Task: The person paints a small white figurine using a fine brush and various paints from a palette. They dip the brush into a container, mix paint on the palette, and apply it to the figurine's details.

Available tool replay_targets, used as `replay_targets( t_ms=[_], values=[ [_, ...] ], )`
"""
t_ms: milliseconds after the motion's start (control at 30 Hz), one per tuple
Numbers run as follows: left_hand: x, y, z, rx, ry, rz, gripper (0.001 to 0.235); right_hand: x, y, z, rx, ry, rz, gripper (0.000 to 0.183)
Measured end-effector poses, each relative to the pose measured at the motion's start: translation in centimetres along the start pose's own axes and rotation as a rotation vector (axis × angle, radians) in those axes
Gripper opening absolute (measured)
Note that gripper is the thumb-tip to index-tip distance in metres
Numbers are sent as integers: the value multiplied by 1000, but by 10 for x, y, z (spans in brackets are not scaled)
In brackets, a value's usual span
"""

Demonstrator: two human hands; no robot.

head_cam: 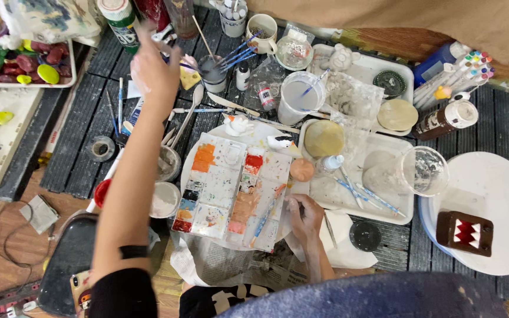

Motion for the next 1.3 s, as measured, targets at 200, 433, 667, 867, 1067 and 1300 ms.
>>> replay_targets(
  t_ms=[200, 433, 667, 867, 1067, 1300],
  values=[
    [3, -40, 26, 66, -51, -34, 65, -2, -2, 0, -24, 18, 23, 10],
    [69, -40, 102, 111, -811, 449, 49, -2, -6, -1, -58, 30, 45, 9],
    [40, -35, 229, -289, -675, 366, 26, 1, -4, 0, -73, 32, 4, 9],
    [21, -50, 219, -336, -503, 313, 2, 4, -4, 0, -37, 56, -11, 9],
    [6, -70, 122, -186, 59, 183, 11, 0, -5, 0, -44, 54, 18, 9],
    [-11, -66, 50, -50, 394, 144, 13, -1, 0, 1, 12, -114, 51, 9]
  ],
)
Point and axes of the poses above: each hand's wrist, its own y-axis away from the middle knuckle, its own z-axis out of the palm, x = y × z, the point moved 9 cm from there along -y, towards the middle knuckle, and after that the axes turned 10 degrees about -x, right-handed, at the moved point
